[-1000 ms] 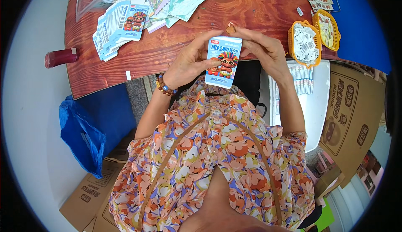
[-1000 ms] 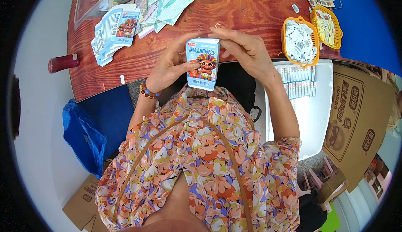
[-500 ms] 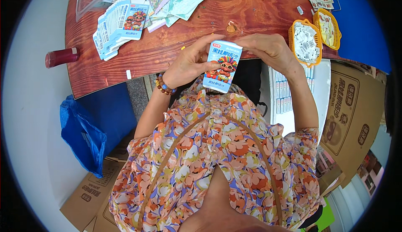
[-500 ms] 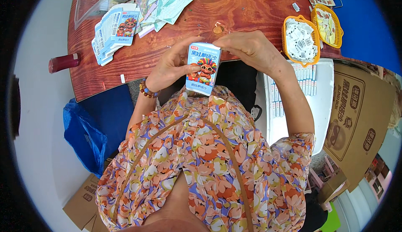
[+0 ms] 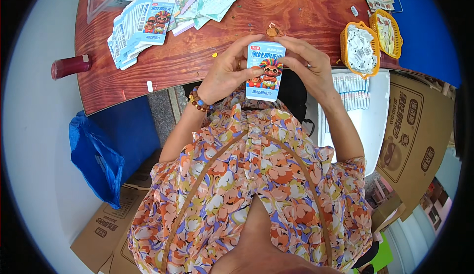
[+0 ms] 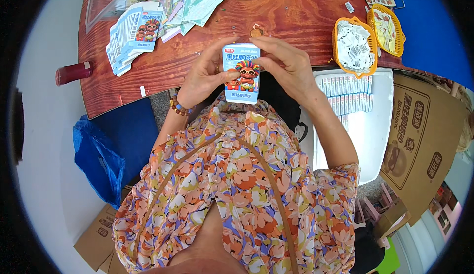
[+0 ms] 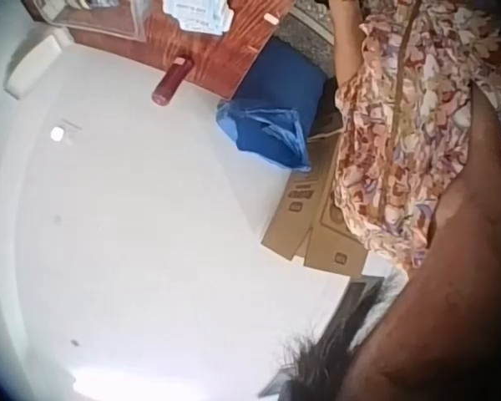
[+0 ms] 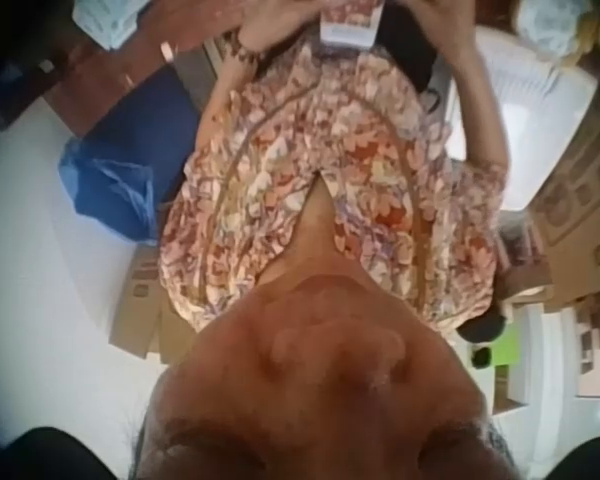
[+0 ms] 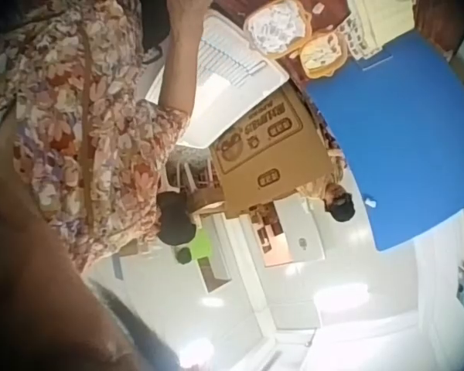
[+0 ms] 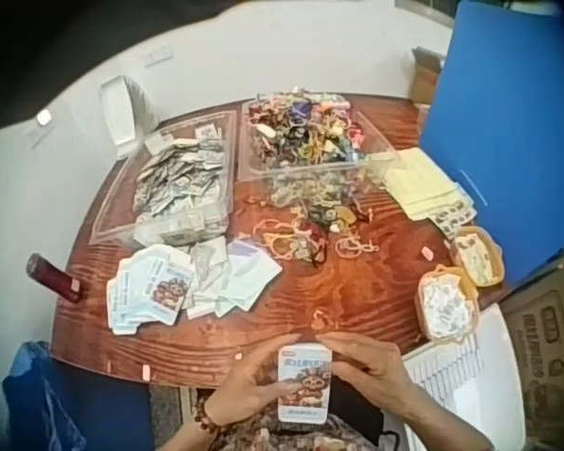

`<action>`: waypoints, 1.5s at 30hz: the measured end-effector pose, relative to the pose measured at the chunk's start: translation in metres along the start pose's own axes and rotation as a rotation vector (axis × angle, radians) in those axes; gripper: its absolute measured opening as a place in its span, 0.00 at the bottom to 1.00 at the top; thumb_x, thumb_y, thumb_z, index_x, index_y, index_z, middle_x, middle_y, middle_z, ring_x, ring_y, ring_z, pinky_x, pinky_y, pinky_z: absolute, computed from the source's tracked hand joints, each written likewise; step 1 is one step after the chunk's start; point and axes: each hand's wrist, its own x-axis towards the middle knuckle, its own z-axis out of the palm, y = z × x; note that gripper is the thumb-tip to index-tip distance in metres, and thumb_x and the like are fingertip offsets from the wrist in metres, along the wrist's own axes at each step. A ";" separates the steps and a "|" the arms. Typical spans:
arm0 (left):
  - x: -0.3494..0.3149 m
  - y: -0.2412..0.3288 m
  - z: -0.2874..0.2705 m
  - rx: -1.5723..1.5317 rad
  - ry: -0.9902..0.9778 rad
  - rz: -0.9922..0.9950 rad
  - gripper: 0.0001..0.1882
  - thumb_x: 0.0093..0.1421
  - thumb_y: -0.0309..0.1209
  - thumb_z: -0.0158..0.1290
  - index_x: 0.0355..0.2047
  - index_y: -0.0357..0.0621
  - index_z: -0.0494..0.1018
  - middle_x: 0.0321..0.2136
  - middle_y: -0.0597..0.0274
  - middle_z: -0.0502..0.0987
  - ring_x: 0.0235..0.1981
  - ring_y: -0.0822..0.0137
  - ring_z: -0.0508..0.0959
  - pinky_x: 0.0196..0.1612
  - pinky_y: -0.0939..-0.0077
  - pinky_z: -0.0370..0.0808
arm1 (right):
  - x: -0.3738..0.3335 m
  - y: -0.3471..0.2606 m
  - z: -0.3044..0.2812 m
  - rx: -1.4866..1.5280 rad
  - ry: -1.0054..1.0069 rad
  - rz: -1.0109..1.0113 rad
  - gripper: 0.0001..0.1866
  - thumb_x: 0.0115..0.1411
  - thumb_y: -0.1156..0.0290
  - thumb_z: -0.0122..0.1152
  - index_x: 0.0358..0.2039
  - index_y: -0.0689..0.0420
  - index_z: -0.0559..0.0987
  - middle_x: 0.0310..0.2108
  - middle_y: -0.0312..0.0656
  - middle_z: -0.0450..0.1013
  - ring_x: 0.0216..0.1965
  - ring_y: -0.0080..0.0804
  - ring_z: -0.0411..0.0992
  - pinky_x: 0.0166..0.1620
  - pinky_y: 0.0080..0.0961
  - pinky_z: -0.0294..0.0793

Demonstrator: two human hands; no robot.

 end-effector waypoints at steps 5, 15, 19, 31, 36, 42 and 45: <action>0.001 -0.003 0.000 0.033 0.009 0.039 0.33 0.61 0.22 0.59 0.65 0.45 0.59 0.43 0.62 0.77 0.38 0.77 0.79 0.38 0.81 0.78 | 0.002 0.006 0.002 0.352 0.006 0.124 0.16 0.61 0.81 0.61 0.50 0.61 0.80 0.53 0.43 0.74 0.51 0.29 0.75 0.51 0.23 0.79; -0.005 -0.010 0.007 0.050 0.072 0.067 0.28 0.60 0.22 0.60 0.59 0.43 0.63 0.44 0.61 0.77 0.40 0.75 0.80 0.40 0.79 0.79 | 0.014 0.017 -0.006 0.451 -0.145 0.088 0.13 0.60 0.83 0.60 0.46 0.63 0.81 0.50 0.43 0.74 0.48 0.27 0.76 0.50 0.22 0.79; -0.004 -0.010 0.001 0.017 0.061 0.026 0.28 0.60 0.22 0.60 0.59 0.42 0.63 0.43 0.61 0.77 0.40 0.74 0.80 0.40 0.78 0.79 | 0.014 0.014 -0.004 0.382 -0.120 0.184 0.13 0.59 0.84 0.61 0.45 0.63 0.81 0.50 0.43 0.74 0.48 0.26 0.76 0.49 0.22 0.79; -0.011 -0.021 0.000 -0.041 0.022 0.005 0.25 0.62 0.19 0.56 0.58 0.41 0.64 0.46 0.60 0.76 0.45 0.72 0.79 0.46 0.74 0.79 | 0.015 0.020 -0.005 0.127 -0.261 -0.015 0.12 0.59 0.82 0.62 0.44 0.61 0.82 0.50 0.42 0.74 0.46 0.25 0.76 0.47 0.19 0.79; -0.008 -0.020 0.002 -0.092 0.069 0.072 0.25 0.62 0.19 0.56 0.58 0.41 0.64 0.47 0.58 0.76 0.45 0.71 0.79 0.47 0.74 0.79 | 0.008 0.014 0.001 0.335 -0.150 0.182 0.11 0.60 0.82 0.61 0.44 0.63 0.81 0.50 0.42 0.74 0.47 0.25 0.76 0.48 0.21 0.78; -0.005 -0.020 0.000 -0.092 0.058 0.055 0.25 0.61 0.19 0.56 0.58 0.41 0.64 0.47 0.59 0.76 0.45 0.72 0.79 0.45 0.75 0.78 | 0.002 0.017 0.004 0.104 -0.160 0.106 0.12 0.61 0.83 0.60 0.46 0.64 0.80 0.48 0.40 0.75 0.45 0.23 0.76 0.46 0.20 0.78; -0.006 -0.022 -0.005 -0.069 0.017 0.015 0.25 0.61 0.19 0.57 0.57 0.42 0.64 0.46 0.61 0.76 0.44 0.73 0.79 0.44 0.77 0.78 | 0.001 0.022 0.007 0.328 -0.161 0.151 0.12 0.61 0.82 0.60 0.46 0.65 0.80 0.46 0.40 0.76 0.44 0.22 0.75 0.45 0.19 0.77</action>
